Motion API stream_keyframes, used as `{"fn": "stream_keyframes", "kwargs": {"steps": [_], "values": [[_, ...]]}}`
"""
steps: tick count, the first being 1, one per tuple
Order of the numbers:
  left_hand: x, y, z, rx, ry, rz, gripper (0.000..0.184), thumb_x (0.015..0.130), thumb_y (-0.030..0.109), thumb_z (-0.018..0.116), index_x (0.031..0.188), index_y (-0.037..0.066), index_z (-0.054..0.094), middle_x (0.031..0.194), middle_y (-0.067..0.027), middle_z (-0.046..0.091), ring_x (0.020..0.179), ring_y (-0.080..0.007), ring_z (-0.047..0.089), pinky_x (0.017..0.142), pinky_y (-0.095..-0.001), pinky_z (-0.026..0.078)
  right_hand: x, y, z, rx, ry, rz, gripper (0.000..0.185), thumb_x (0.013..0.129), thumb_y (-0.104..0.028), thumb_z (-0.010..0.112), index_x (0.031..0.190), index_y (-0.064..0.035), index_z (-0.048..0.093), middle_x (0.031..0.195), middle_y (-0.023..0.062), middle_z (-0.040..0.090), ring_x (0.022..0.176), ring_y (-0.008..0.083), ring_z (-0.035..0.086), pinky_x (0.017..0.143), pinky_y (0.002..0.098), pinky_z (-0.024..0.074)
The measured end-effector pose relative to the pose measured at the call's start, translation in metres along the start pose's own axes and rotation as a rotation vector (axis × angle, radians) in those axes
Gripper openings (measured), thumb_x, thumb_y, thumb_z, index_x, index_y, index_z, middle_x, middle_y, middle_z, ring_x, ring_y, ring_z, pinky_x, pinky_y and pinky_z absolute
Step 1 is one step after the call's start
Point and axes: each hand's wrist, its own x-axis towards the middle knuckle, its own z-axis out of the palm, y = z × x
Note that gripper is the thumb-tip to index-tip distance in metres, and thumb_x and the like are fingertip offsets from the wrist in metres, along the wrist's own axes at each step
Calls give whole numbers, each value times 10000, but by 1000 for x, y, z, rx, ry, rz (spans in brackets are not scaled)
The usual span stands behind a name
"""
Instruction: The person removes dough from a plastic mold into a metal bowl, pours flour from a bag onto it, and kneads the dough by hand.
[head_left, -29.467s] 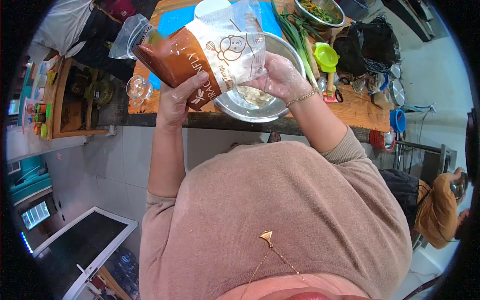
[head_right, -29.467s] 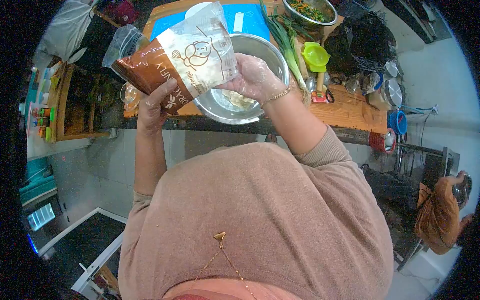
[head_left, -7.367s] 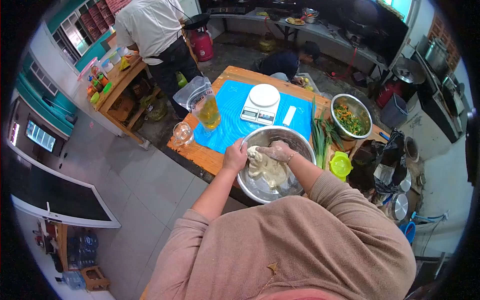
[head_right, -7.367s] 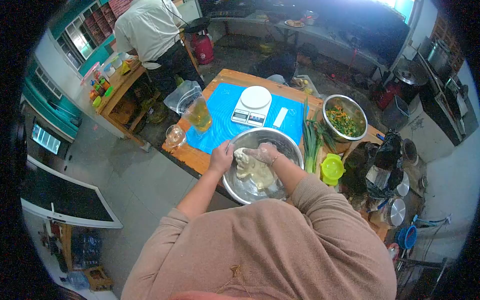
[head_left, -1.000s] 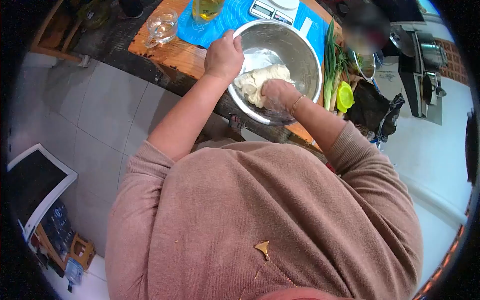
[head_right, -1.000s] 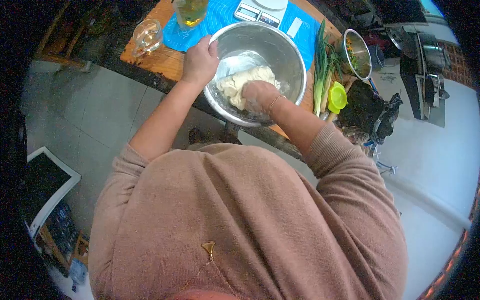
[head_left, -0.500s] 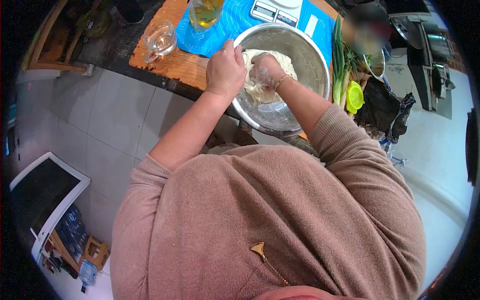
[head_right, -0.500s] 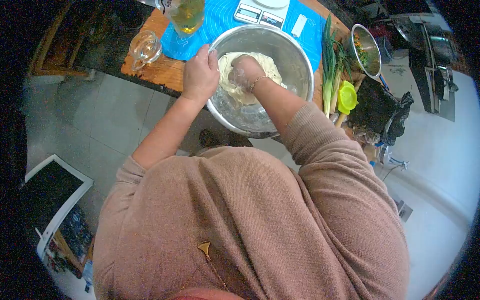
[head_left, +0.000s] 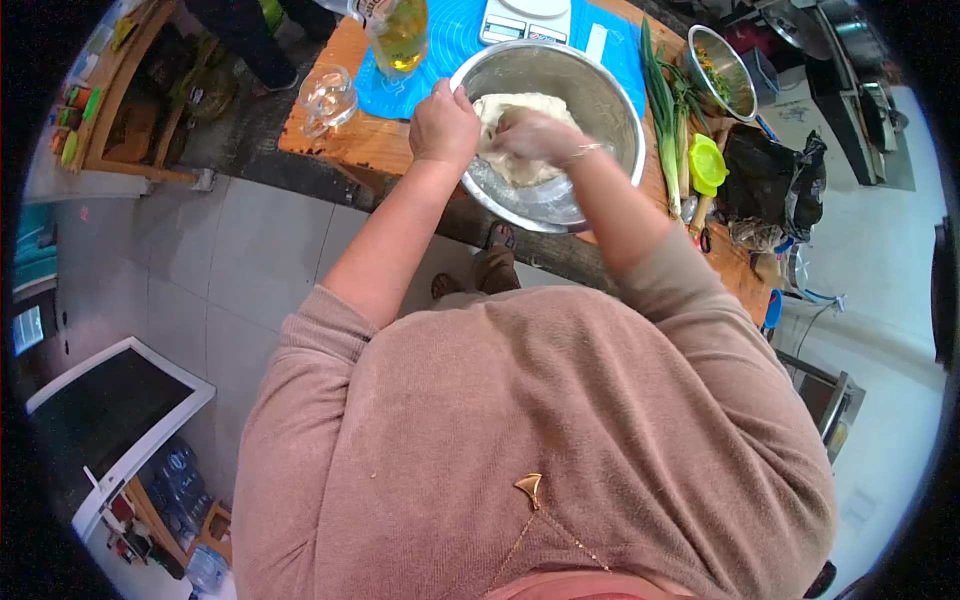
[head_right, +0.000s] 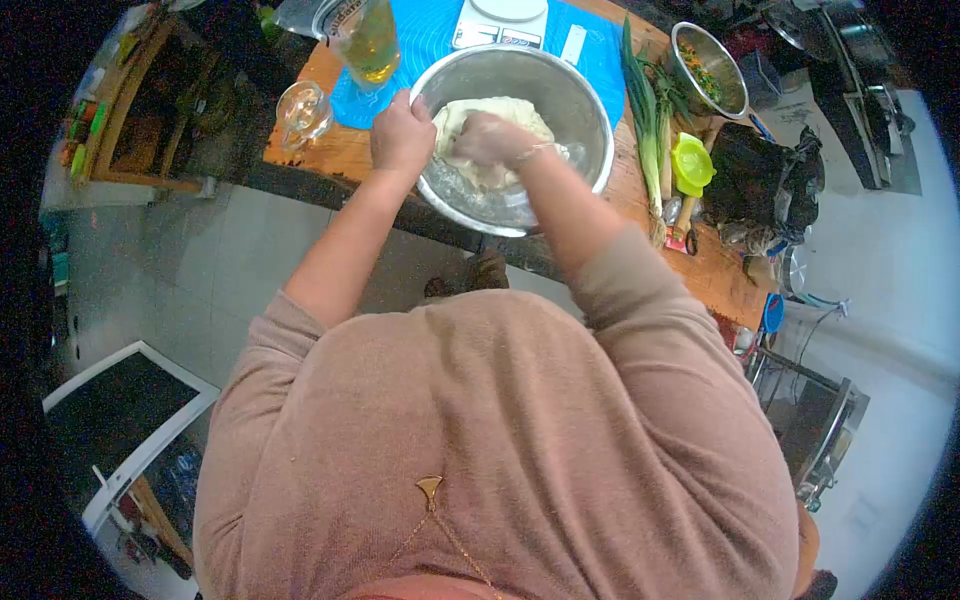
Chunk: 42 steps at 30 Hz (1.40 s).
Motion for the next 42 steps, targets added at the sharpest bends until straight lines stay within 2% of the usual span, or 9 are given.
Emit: {"fn": "stream_keyframes", "kwargs": {"steps": [2, 4, 9, 14, 22, 24, 32, 38, 42], "values": [[-1, -3, 0, -10, 10, 5, 271, 905, 223, 476, 977, -15, 584, 858, -262, 640, 828, -427, 619, 736, -502, 486, -45, 9, -11, 604, 67, -286, 375, 836, -236, 642, 1119, 10, 626, 956, 126, 670, 904, 218, 633, 808, 358, 511], [1, 0, 0, -31, 7, 12, 270, 903, 223, 479, 966, -16, 587, 859, -261, 641, 832, -427, 620, 736, -501, 487, -67, 18, -40, 730, 34, -209, 358, 879, -241, 609, 1113, 30, 629, 1022, 116, 660, 928, 213, 618, 832, 360, 505], [3, -5, 3, -57, 10, 4, 249, 892, 225, 501, 937, 1, 599, 853, -259, 635, 820, -452, 602, 733, -505, 470, 32, 117, -33, 189, 402, -83, 326, 897, -213, 562, 1159, -23, 598, 992, 161, 666, 900, 268, 643, 802, 326, 519], [0, 2, 1, -31, -3, -21, 250, 892, 219, 497, 949, -2, 601, 862, -263, 633, 831, -450, 602, 743, -512, 464, 61, 52, -19, 606, 343, 193, 537, 786, -430, 666, 1068, 27, 645, 998, 130, 649, 892, 225, 603, 757, 358, 490], [-1, 1, 4, -90, 24, -19, 264, 891, 196, 495, 1003, -20, 599, 881, -267, 634, 844, -439, 607, 752, -499, 472, -43, -8, -2, -339, 66, -349, 365, 766, -368, 636, 984, -78, 597, 866, 185, 656, 827, 340, 640, 741, 449, 488], [-5, 3, 7, -126, 50, 55, 236, 891, 181, 486, 957, -24, 581, 834, -269, 633, 803, -437, 612, 731, -502, 479, -68, -4, 5, -382, 9, -299, 312, 784, -338, 618, 970, -87, 608, 848, 177, 653, 815, 347, 634, 735, 461, 485], [-10, 14, 12, -140, -34, 60, 342, 891, 197, 497, 1076, -74, 589, 872, -291, 627, 813, -446, 613, 735, -492, 486, -10, 17, 22, -381, 198, -138, 354, 817, -432, 572, 874, -93, 654, 823, 155, 667, 838, 334, 645, 753, 441, 495], [-7, 13, 14, -135, -22, 88, 325, 893, 186, 489, 1070, -73, 573, 866, -280, 630, 805, -441, 612, 726, -493, 483, 26, 40, 0, 5, 326, 256, 511, 791, -555, 574, 1057, -132, 683, 992, 160, 672, 986, 308, 627, 854, 391, 474], [-7, 14, 13, -119, -22, 102, 269, 902, 162, 464, 1023, -57, 563, 844, -269, 631, 801, -434, 608, 718, -502, 475, 53, 70, 1, -70, 413, 289, 552, 788, -550, 585, 1024, -61, 683, 979, 161, 676, 970, 329, 624, 855, 409, 473]]}}
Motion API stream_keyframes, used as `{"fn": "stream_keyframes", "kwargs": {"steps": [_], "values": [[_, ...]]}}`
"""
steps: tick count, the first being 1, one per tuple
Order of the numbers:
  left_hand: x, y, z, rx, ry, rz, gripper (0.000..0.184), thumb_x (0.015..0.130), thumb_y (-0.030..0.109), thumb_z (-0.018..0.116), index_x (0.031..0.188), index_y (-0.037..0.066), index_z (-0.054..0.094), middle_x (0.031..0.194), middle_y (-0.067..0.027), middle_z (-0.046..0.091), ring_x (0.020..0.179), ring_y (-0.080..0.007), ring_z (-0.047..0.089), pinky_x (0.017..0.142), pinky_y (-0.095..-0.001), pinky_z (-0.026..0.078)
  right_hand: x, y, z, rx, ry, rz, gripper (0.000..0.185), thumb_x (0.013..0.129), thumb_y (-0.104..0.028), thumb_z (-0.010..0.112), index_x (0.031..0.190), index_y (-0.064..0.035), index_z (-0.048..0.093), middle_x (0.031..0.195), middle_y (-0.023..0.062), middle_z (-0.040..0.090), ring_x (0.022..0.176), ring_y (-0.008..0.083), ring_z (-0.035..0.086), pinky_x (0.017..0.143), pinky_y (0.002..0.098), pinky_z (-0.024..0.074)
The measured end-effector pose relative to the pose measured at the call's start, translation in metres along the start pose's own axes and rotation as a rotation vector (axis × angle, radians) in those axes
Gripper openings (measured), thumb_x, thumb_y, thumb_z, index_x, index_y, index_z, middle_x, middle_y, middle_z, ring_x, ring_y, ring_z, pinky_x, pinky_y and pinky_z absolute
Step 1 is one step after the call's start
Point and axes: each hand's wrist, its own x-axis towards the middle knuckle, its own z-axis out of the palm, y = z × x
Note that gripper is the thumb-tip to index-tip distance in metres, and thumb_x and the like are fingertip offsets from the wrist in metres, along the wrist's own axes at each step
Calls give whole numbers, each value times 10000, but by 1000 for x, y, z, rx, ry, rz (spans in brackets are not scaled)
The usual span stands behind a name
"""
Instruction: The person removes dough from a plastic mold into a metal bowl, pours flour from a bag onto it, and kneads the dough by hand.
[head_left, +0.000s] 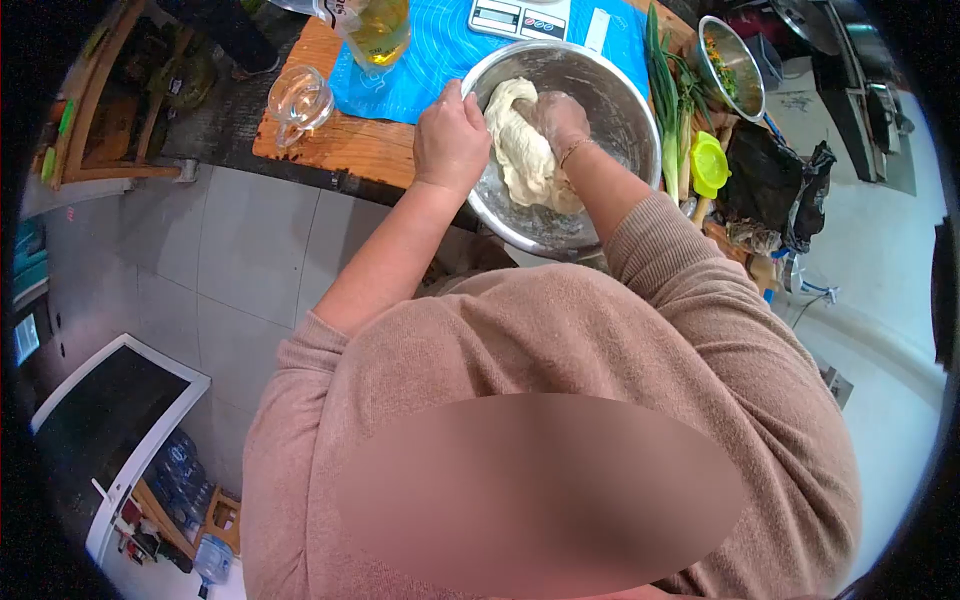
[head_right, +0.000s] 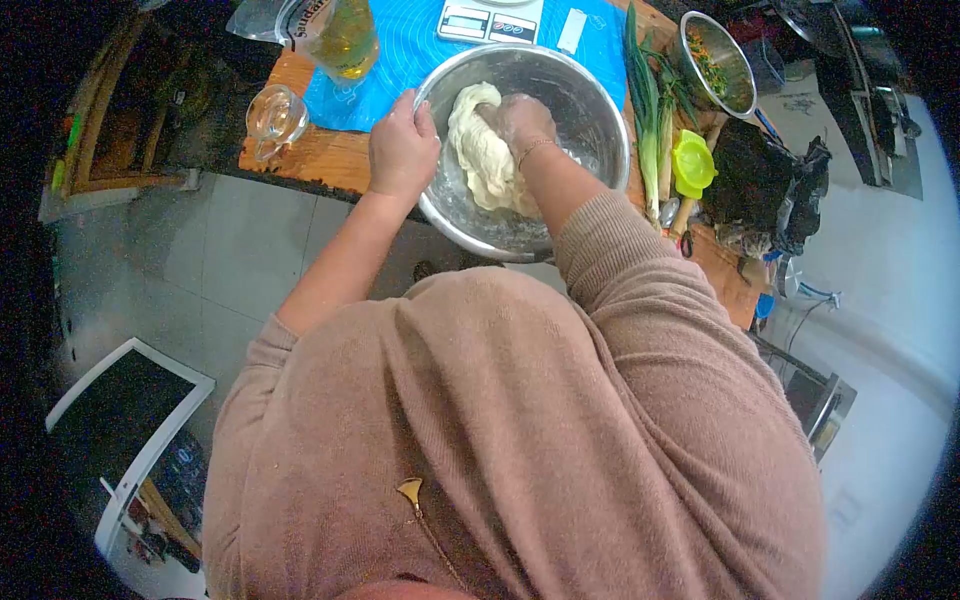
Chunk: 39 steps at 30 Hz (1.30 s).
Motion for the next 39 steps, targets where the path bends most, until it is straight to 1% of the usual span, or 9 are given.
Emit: {"fn": "stream_keyframes", "kwargs": {"steps": [3, 6, 8, 10, 14, 17, 23, 32, 39], "values": [[-2, 0, 1, 20, -30, -37, 278, 907, 174, 459, 1034, -53, 559, 844, -266, 633, 804, -432, 611, 726, -500, 477, 36, 38, 22, 103, -92, -194, 561, 770, -506, 636, 959, 22, 671, 874, 176, 676, 853, 308, 634, 813, 404, 486], [3, -2, 0, 40, -52, -67, 286, 914, 192, 453, 1054, -38, 551, 854, -263, 635, 814, -431, 613, 735, -505, 476, -12, 7, -44, 473, -367, -7, 309, 789, -292, 721, 796, 13, 671, 675, 58, 613, 667, 125, 615, 514, 307, 469], [2, 0, 0, 48, -65, -67, 287, 915, 196, 450, 1060, -31, 550, 861, -263, 635, 822, -431, 613, 738, -506, 475, -24, 18, -66, 700, -323, -112, 354, 763, -338, 746, 782, 8, 672, 661, 51, 597, 651, 117, 588, 517, 309, 457], [1, 2, -1, 48, -61, -64, 273, 915, 195, 450, 1041, -26, 551, 856, -263, 634, 825, -432, 612, 737, -508, 475, -19, 19, -76, 445, -270, -258, 393, 731, -367, 764, 799, 9, 670, 672, 62, 602, 653, 124, 578, 552, 293, 464], [3, 0, 1, 45, -37, -64, 330, 899, 193, 482, 1107, -46, 573, 903, -275, 635, 845, -445, 609, 748, -500, 481, 12, -16, -38, 247, -200, -52, 618, 632, -460, 779, 972, 42, 660, 850, 165, 667, 782, 258, 644, 734, 324, 508], [4, 8, -6, 69, -123, -129, 330, 898, 194, 481, 1103, -48, 570, 914, -283, 631, 853, -447, 608, 754, -501, 483, 14, -22, -9, 392, -150, -178, 646, 601, -489, 761, 1019, -8, 656, 888, 166, 671, 817, 284, 642, 772, 352, 499], [5, 2, -2, 107, -57, -60, 239, 909, 187, 461, 981, -20, 555, 854, -259, 635, 792, -428, 619, 709, -501, 486, -79, -37, -66, -172, -184, -608, 355, 717, -366, 696, 867, -50, 633, 821, 185, 649, 790, 319, 635, 729, 402, 489], [4, 1, -1, 13, -27, -69, 338, 883, 198, 509, 1102, -46, 592, 904, -278, 637, 842, -428, 625, 746, -475, 498, -122, 38, -79, -443, -293, -501, 170, 681, -194, 690, 740, -47, 630, 759, 177, 642, 763, 341, 638, 695, 410, 511], [6, -2, 0, -3, -31, -3, 229, 893, 163, 483, 967, -36, 570, 824, -256, 632, 776, -430, 611, 693, -499, 484, -65, 38, -29, -459, -23, -528, 180, 791, -111, 523, 843, -61, 688, 867, 176, 675, 829, 311, 667, 757, 391, 524]]}}
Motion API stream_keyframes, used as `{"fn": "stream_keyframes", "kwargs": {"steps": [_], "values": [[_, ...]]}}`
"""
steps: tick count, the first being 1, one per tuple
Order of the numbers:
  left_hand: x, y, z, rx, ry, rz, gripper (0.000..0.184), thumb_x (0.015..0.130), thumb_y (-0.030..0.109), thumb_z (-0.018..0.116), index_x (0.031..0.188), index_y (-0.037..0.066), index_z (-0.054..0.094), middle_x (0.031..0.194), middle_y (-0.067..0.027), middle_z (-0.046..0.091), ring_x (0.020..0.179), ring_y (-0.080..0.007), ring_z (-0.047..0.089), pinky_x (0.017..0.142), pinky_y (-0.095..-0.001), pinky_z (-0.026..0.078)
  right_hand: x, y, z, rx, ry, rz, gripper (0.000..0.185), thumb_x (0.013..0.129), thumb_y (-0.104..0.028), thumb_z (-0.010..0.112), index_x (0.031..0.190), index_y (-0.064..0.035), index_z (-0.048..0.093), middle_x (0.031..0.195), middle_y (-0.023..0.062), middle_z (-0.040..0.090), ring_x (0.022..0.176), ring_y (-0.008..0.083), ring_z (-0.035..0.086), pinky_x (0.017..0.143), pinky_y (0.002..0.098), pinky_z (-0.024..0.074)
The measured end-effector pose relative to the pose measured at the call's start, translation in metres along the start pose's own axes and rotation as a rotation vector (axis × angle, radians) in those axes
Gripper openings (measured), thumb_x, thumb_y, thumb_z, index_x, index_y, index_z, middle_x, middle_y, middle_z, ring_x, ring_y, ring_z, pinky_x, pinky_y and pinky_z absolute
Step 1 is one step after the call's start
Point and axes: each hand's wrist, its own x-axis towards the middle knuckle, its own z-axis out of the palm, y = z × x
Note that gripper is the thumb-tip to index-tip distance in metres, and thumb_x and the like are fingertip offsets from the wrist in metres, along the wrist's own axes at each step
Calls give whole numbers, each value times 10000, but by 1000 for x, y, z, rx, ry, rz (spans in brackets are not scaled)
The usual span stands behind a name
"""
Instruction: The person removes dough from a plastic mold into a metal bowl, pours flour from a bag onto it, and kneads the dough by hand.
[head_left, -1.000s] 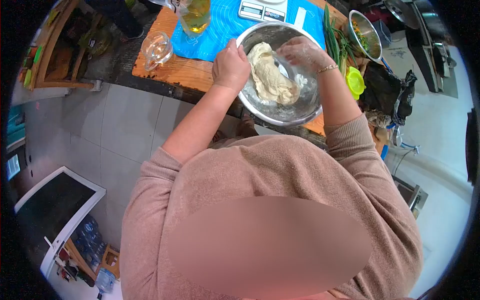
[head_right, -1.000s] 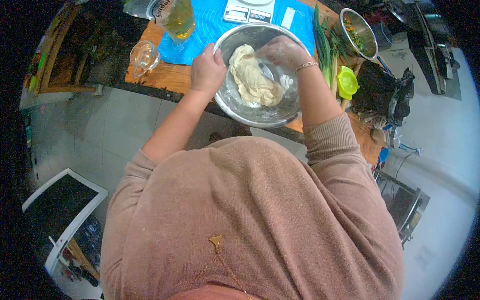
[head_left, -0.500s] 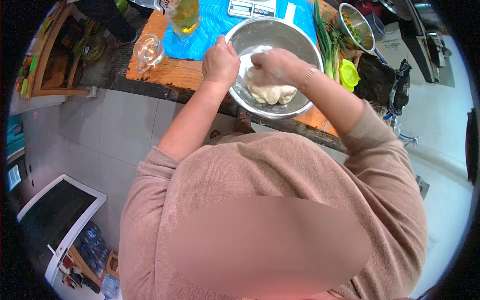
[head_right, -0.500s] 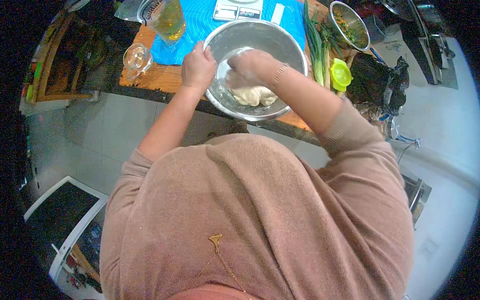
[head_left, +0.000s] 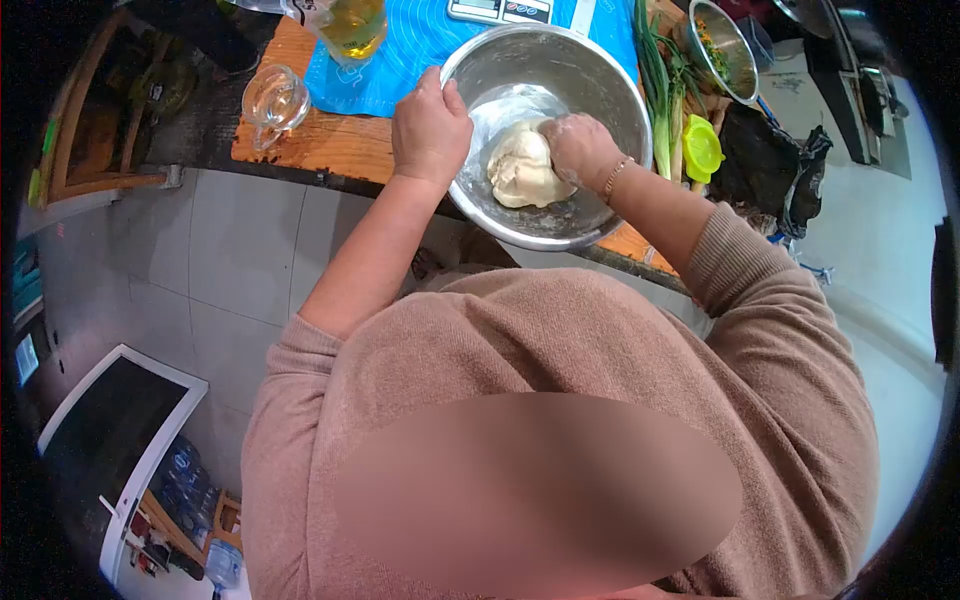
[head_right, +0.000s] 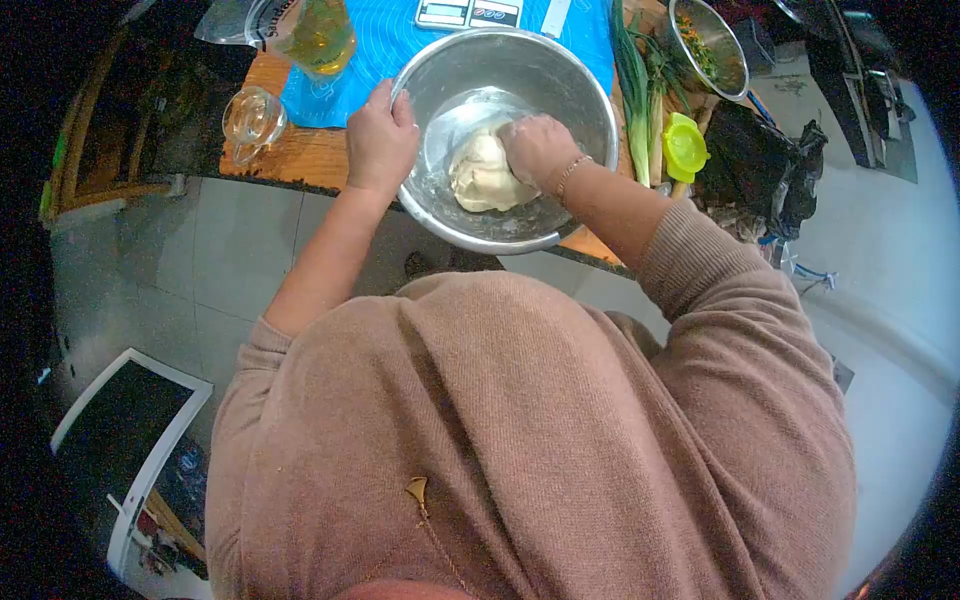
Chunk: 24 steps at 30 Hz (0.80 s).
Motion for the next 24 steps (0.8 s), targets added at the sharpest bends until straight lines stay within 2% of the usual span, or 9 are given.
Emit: {"fn": "stream_keyframes", "kwargs": {"steps": [2, 5, 6, 9, 12, 15, 18, 21, 24], "values": [[-1, 0, 0, -12, -8, 0, 230, 893, 162, 482, 964, -40, 569, 824, -257, 632, 775, -431, 611, 693, -501, 483, 19, -1, -2, 39, -14, 55, 246, 846, -105, 443, 911, -61, 676, 919, 191, 668, 862, 345, 657, 777, 419, 519], [-2, 2, 0, 0, 30, 4, 231, 893, 162, 483, 967, -40, 569, 821, -258, 631, 772, -431, 612, 696, -501, 483, 43, 2, 3, 83, 78, 154, 256, 858, -116, 433, 909, -58, 677, 943, 205, 661, 884, 363, 649, 787, 444, 513], [-1, 2, -1, 6, 21, 0, 234, 893, 163, 483, 972, -39, 569, 823, -259, 631, 775, -431, 612, 698, -501, 483, 50, 5, 8, 74, 80, 211, 268, 856, -129, 454, 1037, -144, 652, 978, 183, 651, 932, 342, 631, 803, 432, 504], [-2, 4, -1, 26, 6, -18, 241, 895, 170, 481, 984, -36, 568, 831, -259, 632, 784, -431, 613, 705, -500, 484, 58, 6, 20, 135, 279, 316, 238, 875, -131, 424, 973, -67, 632, 997, 190, 638, 937, 373, 622, 805, 458, 508], [-1, 4, 3, 60, 25, -41, 245, 898, 181, 477, 983, -30, 567, 841, -256, 636, 797, -426, 616, 714, -495, 487, 63, 5, 26, 140, 372, 350, 231, 885, -143, 418, 985, -81, 617, 1017, 178, 622, 943, 385, 608, 810, 458, 508], [-1, 3, 4, 91, 22, -50, 246, 901, 189, 473, 980, -24, 567, 850, -251, 639, 815, -420, 618, 725, -491, 489, 61, -3, 21, 195, 387, 418, 203, 873, -159, 461, 1007, -75, 589, 1129, 187, 575, 996, 383, 585, 835, 458, 495], [-1, 11, -1, 111, -3, -82, 246, 903, 188, 469, 986, -20, 569, 854, -249, 640, 828, -419, 618, 733, -490, 490, 38, -20, 9, 145, 366, 457, 298, 849, -167, 517, 1135, -88, 535, 1269, 214, 468, 1165, 408, 486, 932, 495, 440], [-1, 6, 2, 115, 8, -63, 241, 904, 185, 467, 989, -15, 570, 859, -249, 640, 834, -421, 616, 736, -489, 490, 3, -25, 0, 293, 257, -4, 536, 822, -233, 585, 1318, -116, 415, 1391, 245, 333, 1310, 424, 330, 1031, 535, 339], [-1, 3, 3, 84, 11, -51, 238, 905, 185, 466, 987, -12, 571, 860, -249, 640, 831, -425, 615, 733, -489, 491, -17, -25, 2, 232, 212, -133, 759, 818, -421, 580, 1453, -172, 249, 1434, 243, 294, 1360, 388, 261, 1071, 530, 283]]}}
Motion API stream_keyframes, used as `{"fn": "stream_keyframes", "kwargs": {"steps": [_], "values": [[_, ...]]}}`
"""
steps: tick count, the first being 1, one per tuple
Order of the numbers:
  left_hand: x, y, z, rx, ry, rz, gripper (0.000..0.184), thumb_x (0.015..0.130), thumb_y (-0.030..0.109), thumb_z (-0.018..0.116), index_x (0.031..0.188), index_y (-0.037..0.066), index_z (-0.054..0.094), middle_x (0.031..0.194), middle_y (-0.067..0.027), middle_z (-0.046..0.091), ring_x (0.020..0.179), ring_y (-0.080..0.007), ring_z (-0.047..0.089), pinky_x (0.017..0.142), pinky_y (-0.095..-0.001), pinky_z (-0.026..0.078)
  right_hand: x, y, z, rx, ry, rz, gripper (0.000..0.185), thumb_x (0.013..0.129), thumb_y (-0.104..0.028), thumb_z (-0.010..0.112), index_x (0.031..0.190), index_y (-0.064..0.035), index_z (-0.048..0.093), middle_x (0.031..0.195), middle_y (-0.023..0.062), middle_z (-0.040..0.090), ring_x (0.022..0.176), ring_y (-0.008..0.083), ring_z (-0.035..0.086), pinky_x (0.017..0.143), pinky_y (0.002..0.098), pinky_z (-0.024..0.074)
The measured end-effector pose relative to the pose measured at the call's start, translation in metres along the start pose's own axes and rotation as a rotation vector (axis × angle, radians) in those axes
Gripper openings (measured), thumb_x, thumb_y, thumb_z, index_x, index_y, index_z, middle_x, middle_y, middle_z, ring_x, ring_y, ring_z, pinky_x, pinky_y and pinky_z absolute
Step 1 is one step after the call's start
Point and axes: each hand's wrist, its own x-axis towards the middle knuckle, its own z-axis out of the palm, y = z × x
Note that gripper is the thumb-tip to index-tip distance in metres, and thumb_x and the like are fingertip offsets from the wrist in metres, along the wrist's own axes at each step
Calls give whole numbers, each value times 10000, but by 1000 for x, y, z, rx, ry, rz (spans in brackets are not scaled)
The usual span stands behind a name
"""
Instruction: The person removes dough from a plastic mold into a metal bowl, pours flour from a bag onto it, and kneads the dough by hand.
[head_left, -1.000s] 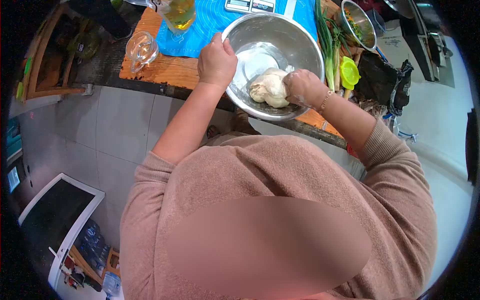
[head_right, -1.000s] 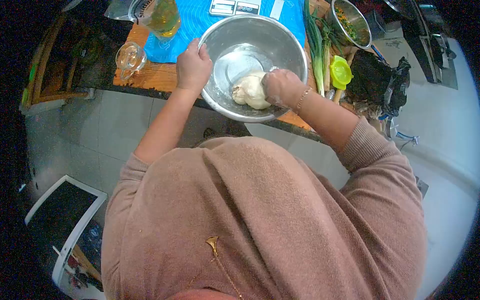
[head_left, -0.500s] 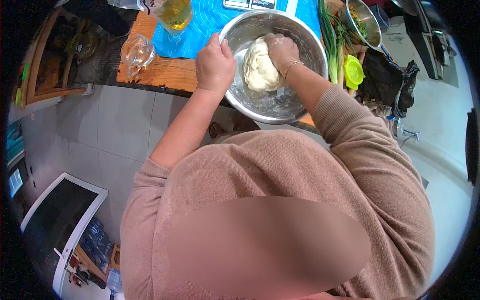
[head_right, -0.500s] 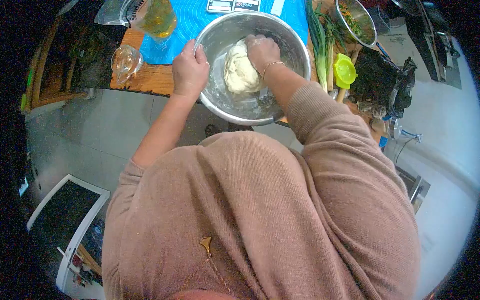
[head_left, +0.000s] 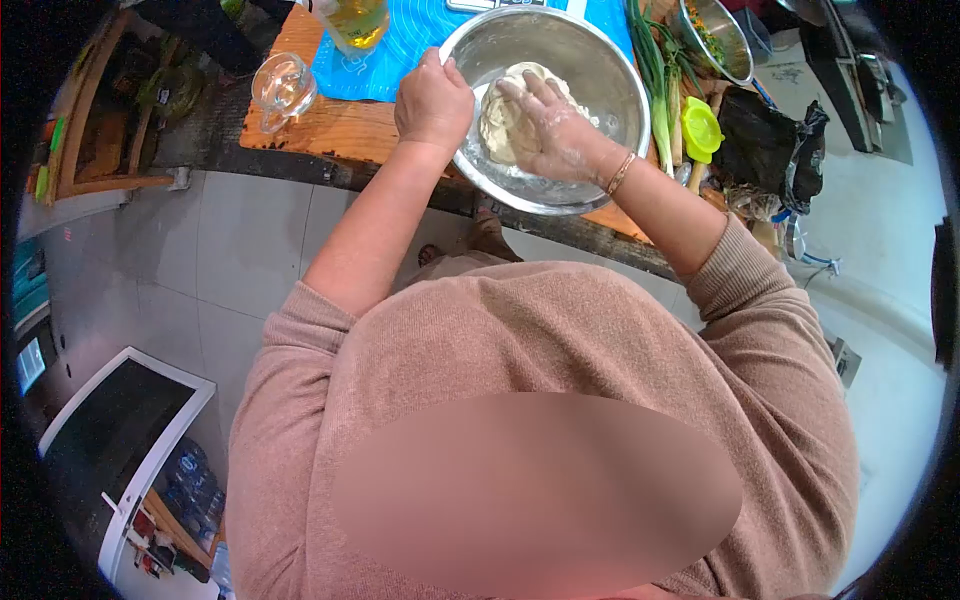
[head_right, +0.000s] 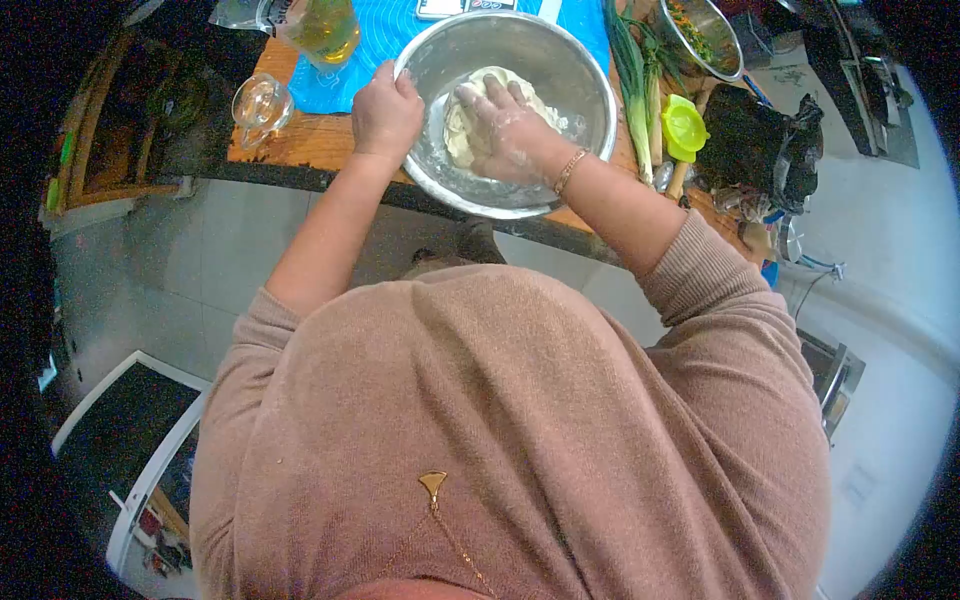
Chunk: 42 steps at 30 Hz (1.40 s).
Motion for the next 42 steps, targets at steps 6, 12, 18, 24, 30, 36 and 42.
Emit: {"fn": "stream_keyframes", "kwargs": {"steps": [6, 12, 18, 24, 30, 36, 42], "values": [[-1, -2, 0, -39, 14, 3, 248, 898, 188, 481, 992, -17, 584, 849, -252, 638, 815, -430, 614, 719, -496, 487, 37, -14, 19, -371, 89, -92, 794, 721, -537, 606, 1358, -121, 380, 1347, 271, 366, 1311, 417, 298, 1047, 639, 176], [1, -2, 1, -72, 20, 1, 262, 889, 187, 499, 1014, -19, 602, 869, -255, 638, 822, -430, 616, 723, -495, 485, 79, -14, 20, -299, 136, 69, 562, 712, -544, 612, 1036, -85, 619, 1032, 166, 583, 1075, 320, 536, 894, 474, 379], [-1, 2, -1, -35, 21, -6, 243, 898, 173, 482, 977, -39, 568, 834, -270, 630, 792, -430, 615, 701, -502, 485, 99, -6, 19, -263, 188, 174, 494, 764, -552, 561, 950, -110, 682, 979, 132, 662, 971, 271, 613, 868, 400, 421], [1, 5, -2, -1, -10, -84, 292, 899, 200, 479, 1049, -26, 588, 897, -262, 641, 852, -442, 612, 756, -500, 483, 102, -9, 15, -36, 135, 375, 465, 781, -513, 538, 888, -89, 696, 931, 163, 677, 907, 331, 636, 830, 409, 482], [0, 8, -4, 28, -43, -111, 298, 903, 202, 472, 1063, -26, 579, 915, -267, 638, 874, -431, 611, 777, -501, 477, 30, -29, -21, 44, 116, 82, 340, 759, -352, 610, 841, -28, 673, 850, 172, 654, 902, 327, 608, 833, 413, 481], [2, 1, 3, 2, 6, 7, 253, 904, 165, 469, 1047, -25, 553, 859, -265, 641, 831, -430, 623, 741, -490, 496, -56, -5, -55, -88, -22, 98, 297, 617, -239, 765, 702, -1, 608, 769, 177, 601, 803, 343, 589, 753, 410, 487], [1, -1, 10, -104, -5, 67, 247, 893, 144, 473, 1028, -43, 562, 861, -267, 637, 817, -435, 616, 717, -484, 496, -16, 32, -37, -212, -310, 389, 320, 722, -299, 606, 845, -18, 698, 976, 216, 652, 937, 351, 629, 857, 393, 494]]}}
